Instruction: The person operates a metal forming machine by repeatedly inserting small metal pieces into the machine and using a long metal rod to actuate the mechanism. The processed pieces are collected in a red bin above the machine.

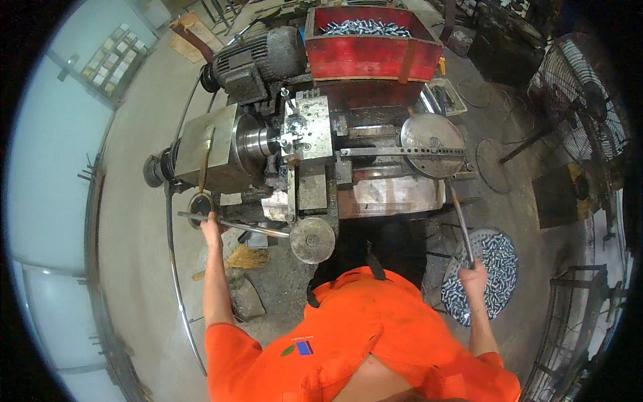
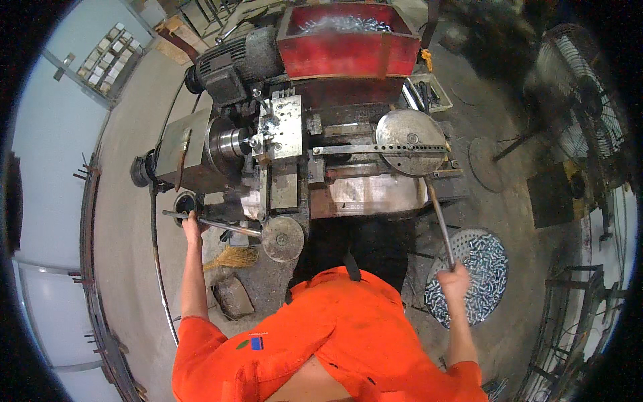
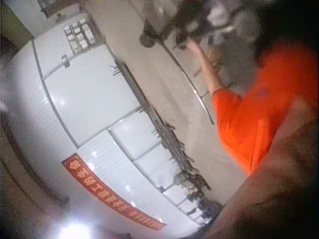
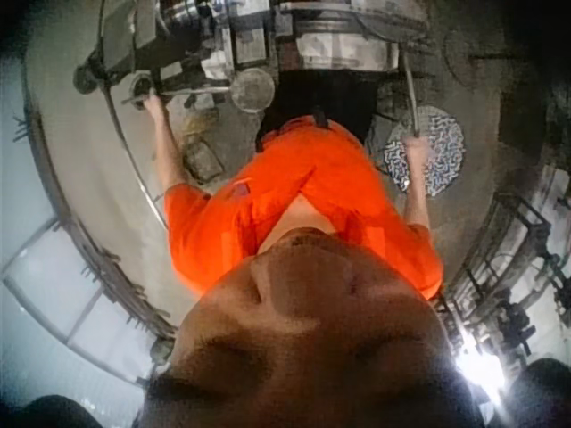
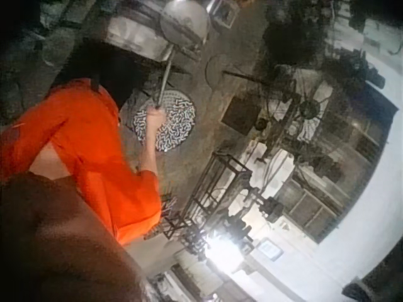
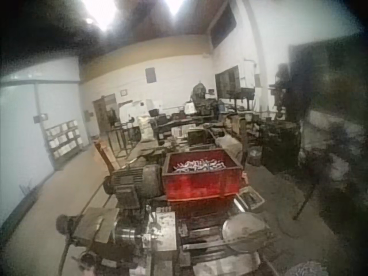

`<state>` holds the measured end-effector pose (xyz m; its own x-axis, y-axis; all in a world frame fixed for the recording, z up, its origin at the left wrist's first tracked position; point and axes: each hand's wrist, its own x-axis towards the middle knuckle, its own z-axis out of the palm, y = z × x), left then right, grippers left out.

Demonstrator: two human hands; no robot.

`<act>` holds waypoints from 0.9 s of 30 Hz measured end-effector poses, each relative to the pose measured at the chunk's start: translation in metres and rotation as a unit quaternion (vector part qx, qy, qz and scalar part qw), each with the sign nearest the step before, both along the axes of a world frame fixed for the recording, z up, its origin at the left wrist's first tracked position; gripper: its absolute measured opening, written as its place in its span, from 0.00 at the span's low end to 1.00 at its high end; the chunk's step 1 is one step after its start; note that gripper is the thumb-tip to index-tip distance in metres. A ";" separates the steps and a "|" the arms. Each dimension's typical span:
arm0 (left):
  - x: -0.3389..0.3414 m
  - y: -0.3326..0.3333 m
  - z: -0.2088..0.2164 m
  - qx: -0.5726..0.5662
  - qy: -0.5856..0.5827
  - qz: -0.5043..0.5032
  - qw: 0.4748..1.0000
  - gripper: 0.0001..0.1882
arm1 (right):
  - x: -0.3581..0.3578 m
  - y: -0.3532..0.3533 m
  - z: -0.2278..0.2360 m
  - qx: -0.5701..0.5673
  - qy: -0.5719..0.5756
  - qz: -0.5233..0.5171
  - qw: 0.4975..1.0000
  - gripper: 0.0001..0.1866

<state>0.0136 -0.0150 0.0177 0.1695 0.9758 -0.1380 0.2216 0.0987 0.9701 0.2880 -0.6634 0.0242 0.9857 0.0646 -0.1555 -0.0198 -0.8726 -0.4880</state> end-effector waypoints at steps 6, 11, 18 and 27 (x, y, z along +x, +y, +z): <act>-0.003 0.007 -0.009 0.002 0.003 0.004 1.000 0.18 | -0.025 0.021 -0.001 0.108 0.014 0.011 0.994 0.15; -0.002 0.009 -0.012 0.012 -0.004 0.005 1.000 0.18 | -0.031 0.022 -0.006 0.112 -0.008 0.007 0.994 0.18; -0.009 0.017 -0.003 -0.058 0.085 0.002 0.995 0.19 | -0.022 0.013 -0.016 0.108 -0.063 0.037 0.991 0.31; 0.000 0.008 -0.004 -0.057 0.020 0.013 0.998 0.19 | 0.188 -0.079 -0.012 -0.277 -0.154 0.078 0.945 0.33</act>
